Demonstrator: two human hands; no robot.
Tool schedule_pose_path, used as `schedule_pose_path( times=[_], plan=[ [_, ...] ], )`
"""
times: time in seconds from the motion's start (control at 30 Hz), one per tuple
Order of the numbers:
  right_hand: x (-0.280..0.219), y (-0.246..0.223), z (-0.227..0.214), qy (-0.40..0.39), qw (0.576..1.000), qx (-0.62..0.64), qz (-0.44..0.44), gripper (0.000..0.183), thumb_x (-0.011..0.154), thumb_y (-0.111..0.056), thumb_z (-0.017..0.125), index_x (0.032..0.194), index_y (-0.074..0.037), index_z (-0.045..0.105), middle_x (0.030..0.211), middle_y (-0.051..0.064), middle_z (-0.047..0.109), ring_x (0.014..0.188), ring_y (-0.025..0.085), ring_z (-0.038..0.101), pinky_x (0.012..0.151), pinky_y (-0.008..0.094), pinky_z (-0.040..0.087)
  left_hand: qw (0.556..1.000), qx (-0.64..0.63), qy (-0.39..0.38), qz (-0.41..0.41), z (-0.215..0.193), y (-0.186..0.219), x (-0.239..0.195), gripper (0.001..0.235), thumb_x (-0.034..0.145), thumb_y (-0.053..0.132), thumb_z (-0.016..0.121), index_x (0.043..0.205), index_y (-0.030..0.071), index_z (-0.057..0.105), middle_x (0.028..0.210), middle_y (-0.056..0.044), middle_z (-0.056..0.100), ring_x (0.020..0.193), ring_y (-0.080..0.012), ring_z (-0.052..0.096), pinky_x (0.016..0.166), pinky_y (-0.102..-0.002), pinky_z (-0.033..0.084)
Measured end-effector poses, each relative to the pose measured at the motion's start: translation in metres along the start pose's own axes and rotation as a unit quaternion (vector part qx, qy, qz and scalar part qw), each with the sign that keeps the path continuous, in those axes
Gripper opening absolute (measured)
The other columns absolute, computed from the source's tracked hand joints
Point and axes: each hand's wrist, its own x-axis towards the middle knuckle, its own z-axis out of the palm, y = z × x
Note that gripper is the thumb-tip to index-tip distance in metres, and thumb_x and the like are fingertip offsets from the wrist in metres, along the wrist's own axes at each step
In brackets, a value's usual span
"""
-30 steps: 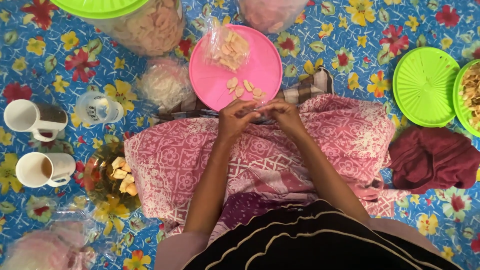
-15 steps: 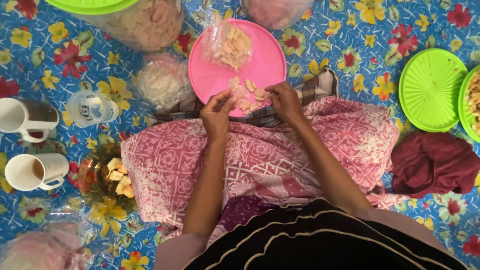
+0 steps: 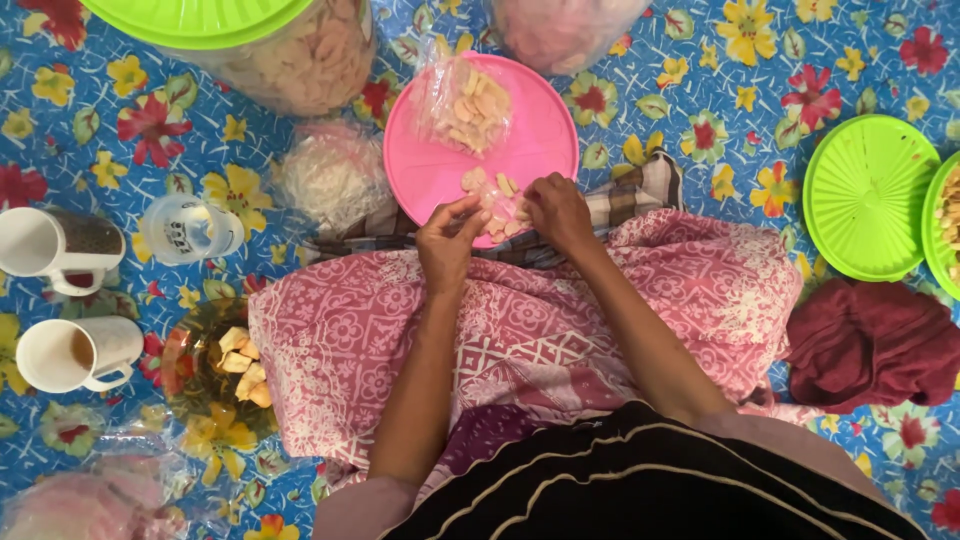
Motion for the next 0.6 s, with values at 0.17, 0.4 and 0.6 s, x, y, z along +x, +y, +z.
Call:
schedule_pose_path(
  times=[0.17, 0.4, 0.6],
  plan=[
    [-0.008, -0.028, -0.034, 0.001, 0.997, 0.071, 0.035, 0.016, 0.076, -0.018, 0.069, 0.089, -0.019, 0.06, 0.081, 0.004, 0.055, 0.082, 0.027, 0.06, 0.072, 0.039, 0.05, 1.0, 0.019, -0.002, 0.004, 0.001, 0.009, -0.003, 0.03, 0.067, 0.005, 0.081, 0.095, 0.007, 0.071, 0.079, -0.01, 0.064, 0.067, -0.0131, 0.064, 0.053, -0.021, 0.057],
    [-0.021, -0.049, -0.07, 0.068, 0.906, 0.387, 0.158, 0.015, 0.081, -0.009, 0.07, 0.094, -0.011, 0.064, 0.079, 0.006, 0.063, 0.07, 0.018, 0.066, 0.065, 0.029, 0.054, 0.995, 0.088, -0.015, 0.034, 0.002, -0.005, -0.003, 0.03, 0.063, 0.011, 0.084, 0.091, 0.014, 0.073, 0.078, -0.003, 0.066, 0.071, -0.008, 0.062, 0.054, -0.017, 0.055],
    [-0.033, -0.07, -0.101, 0.081, 0.843, 0.499, 0.185, 0.016, 0.082, -0.011, 0.07, 0.095, -0.007, 0.062, 0.079, 0.004, 0.064, 0.072, 0.012, 0.065, 0.062, 0.02, 0.053, 0.985, 0.108, -0.085, 0.102, 0.002, 0.005, -0.008, 0.028, 0.063, 0.012, 0.084, 0.089, 0.014, 0.074, 0.077, -0.002, 0.066, 0.076, -0.0107, 0.064, 0.065, -0.021, 0.052]
  ],
)
